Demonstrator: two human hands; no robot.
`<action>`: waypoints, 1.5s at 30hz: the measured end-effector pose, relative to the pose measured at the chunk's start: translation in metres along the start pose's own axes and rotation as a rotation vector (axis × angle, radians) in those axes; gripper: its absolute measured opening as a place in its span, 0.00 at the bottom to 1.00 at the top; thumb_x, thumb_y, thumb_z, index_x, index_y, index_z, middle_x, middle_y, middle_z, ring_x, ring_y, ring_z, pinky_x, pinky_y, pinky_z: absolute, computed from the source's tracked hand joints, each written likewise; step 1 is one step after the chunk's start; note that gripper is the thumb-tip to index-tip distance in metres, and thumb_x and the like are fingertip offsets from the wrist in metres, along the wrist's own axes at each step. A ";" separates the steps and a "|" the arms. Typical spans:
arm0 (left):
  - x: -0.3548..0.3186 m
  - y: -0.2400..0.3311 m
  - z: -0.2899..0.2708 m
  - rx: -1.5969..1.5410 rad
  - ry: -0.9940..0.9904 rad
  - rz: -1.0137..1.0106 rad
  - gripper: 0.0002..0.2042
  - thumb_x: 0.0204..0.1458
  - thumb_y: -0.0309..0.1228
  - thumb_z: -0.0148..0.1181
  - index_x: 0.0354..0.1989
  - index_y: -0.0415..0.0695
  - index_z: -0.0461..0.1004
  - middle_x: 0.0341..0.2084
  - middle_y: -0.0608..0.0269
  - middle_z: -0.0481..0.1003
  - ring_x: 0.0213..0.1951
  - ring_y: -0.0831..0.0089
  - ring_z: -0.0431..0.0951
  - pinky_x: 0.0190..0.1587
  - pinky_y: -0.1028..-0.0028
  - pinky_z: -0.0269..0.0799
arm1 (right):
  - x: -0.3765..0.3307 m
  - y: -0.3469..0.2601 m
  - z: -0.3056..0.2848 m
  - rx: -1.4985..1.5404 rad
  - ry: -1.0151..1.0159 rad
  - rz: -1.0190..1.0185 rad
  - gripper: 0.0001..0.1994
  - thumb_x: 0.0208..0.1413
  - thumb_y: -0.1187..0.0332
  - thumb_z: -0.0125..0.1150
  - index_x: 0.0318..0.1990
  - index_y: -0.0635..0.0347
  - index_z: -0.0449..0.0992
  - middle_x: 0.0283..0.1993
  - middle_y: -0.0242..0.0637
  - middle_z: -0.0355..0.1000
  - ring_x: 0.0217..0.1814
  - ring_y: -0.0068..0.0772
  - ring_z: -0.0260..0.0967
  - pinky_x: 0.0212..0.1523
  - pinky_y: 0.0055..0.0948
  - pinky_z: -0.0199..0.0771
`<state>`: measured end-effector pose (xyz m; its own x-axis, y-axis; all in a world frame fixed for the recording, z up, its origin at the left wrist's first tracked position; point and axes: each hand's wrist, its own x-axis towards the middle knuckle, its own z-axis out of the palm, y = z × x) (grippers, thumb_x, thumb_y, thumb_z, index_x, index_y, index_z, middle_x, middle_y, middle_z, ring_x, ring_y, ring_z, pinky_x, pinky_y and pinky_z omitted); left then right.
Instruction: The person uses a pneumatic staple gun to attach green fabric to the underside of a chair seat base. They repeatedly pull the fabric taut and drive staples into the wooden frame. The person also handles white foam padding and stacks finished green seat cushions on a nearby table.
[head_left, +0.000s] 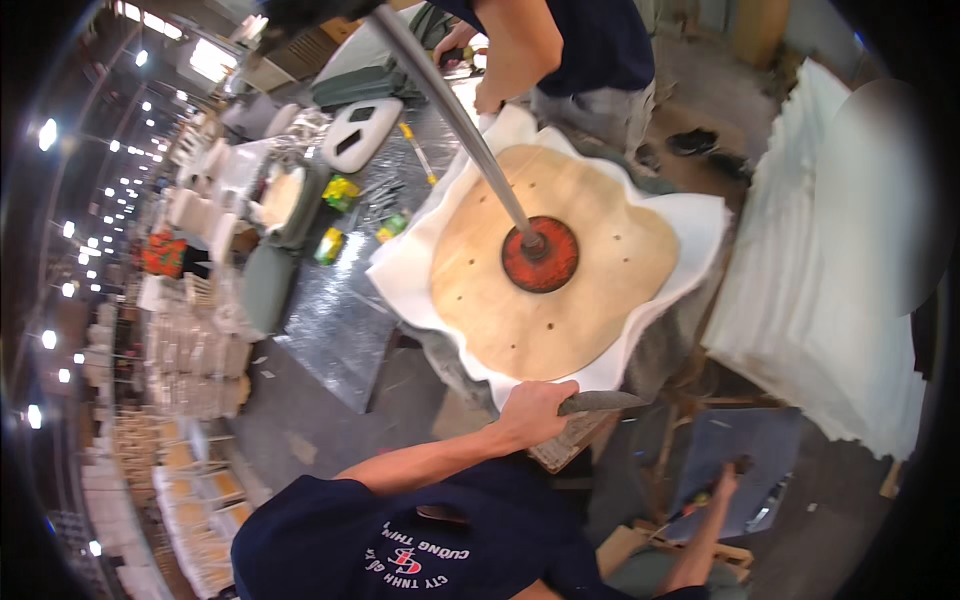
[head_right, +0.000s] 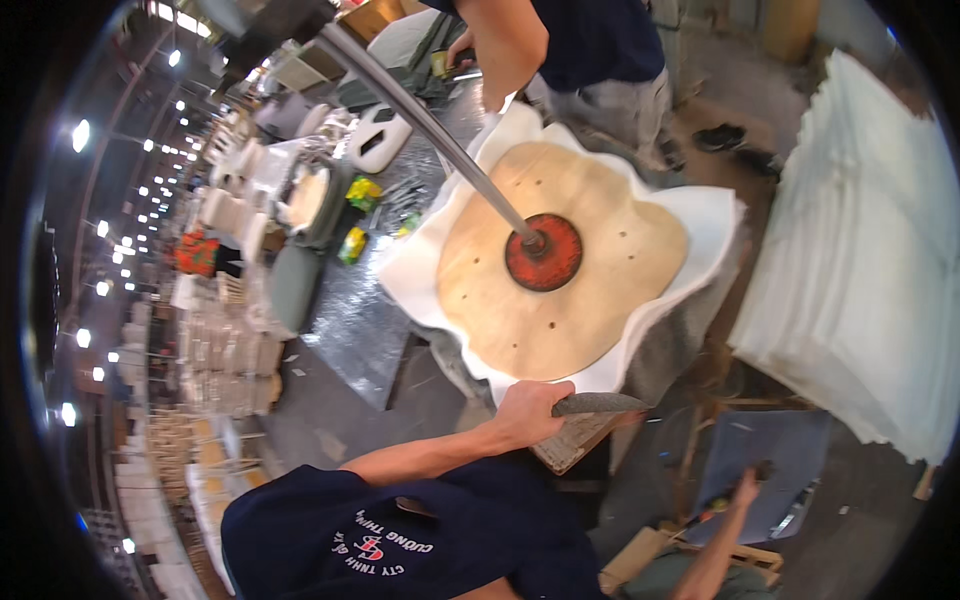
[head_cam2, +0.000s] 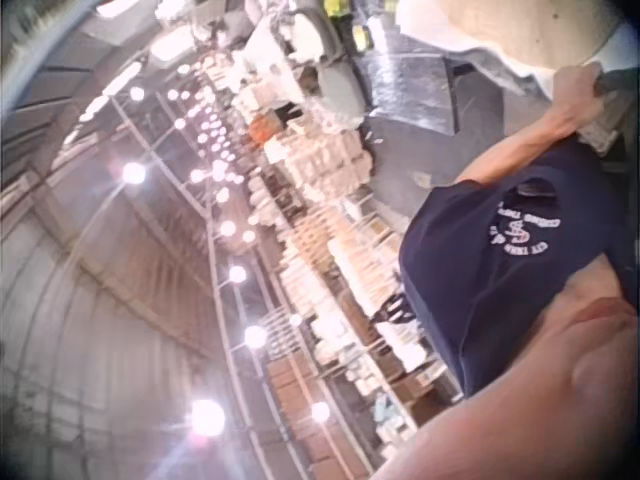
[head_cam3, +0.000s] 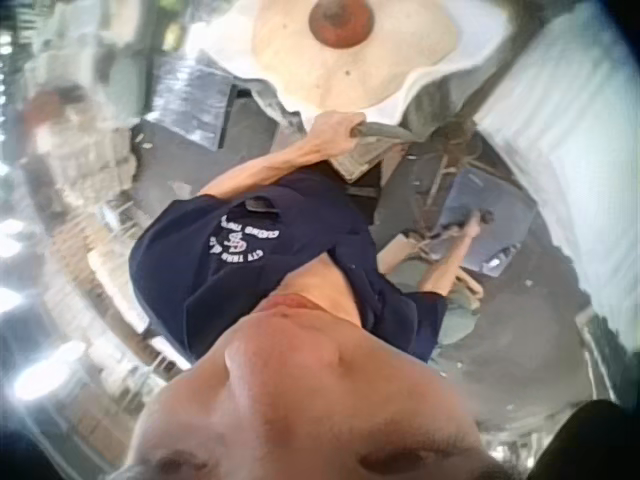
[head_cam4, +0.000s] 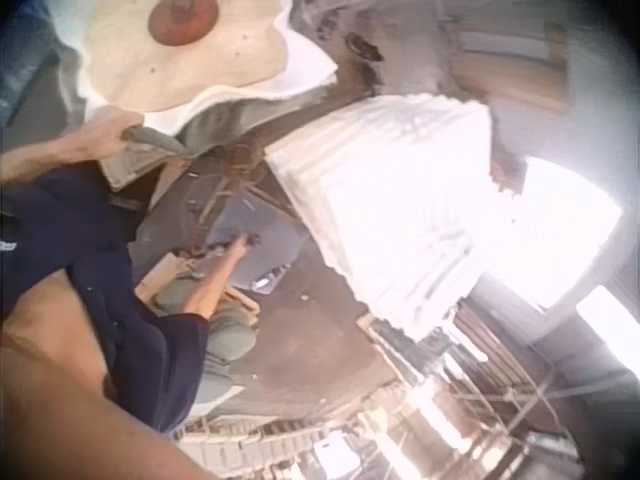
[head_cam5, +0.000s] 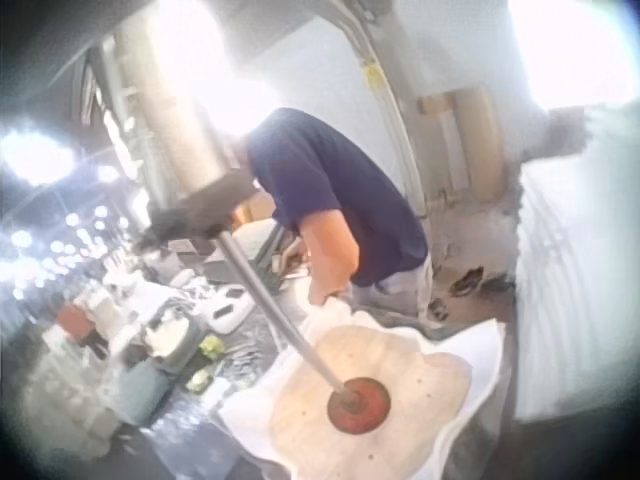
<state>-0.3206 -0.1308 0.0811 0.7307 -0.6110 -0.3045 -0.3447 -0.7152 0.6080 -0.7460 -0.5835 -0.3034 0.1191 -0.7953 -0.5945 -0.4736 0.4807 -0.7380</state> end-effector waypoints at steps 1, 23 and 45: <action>0.004 0.004 0.004 -0.055 -0.001 0.036 0.14 0.51 0.33 0.69 0.45 0.42 0.80 0.31 0.46 0.82 0.38 0.41 0.82 0.40 0.49 0.76 | -0.032 -0.016 0.011 -0.101 -0.071 -0.071 0.17 0.62 0.49 0.73 0.41 0.52 0.78 0.23 0.26 0.66 0.20 0.23 0.65 0.21 0.32 0.66; 0.092 -0.104 -0.022 -1.086 -0.059 -0.159 0.19 0.50 0.27 0.69 0.50 0.31 0.79 0.39 0.51 0.84 0.41 0.67 0.84 0.46 0.66 0.78 | -0.458 -0.282 0.295 -0.979 -0.498 -0.566 0.28 0.47 0.55 0.80 0.56 0.57 0.85 0.48 0.48 0.84 0.52 0.58 0.76 0.54 0.47 0.77; 0.159 -0.046 -0.046 0.318 -0.333 0.666 0.29 0.48 0.58 0.72 0.47 0.44 0.83 0.42 0.49 0.85 0.49 0.48 0.84 0.52 0.46 0.71 | -0.441 -0.220 0.272 -0.998 -0.304 -0.961 0.31 0.41 0.70 0.77 0.59 0.60 0.81 0.43 0.56 0.82 0.46 0.67 0.78 0.48 0.50 0.79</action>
<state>-0.1613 -0.1795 0.0388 0.1164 -0.9759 -0.1848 -0.8332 -0.1973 0.5166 -0.4567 -0.2380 0.0345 0.8625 -0.4871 -0.1368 -0.4945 -0.7542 -0.4321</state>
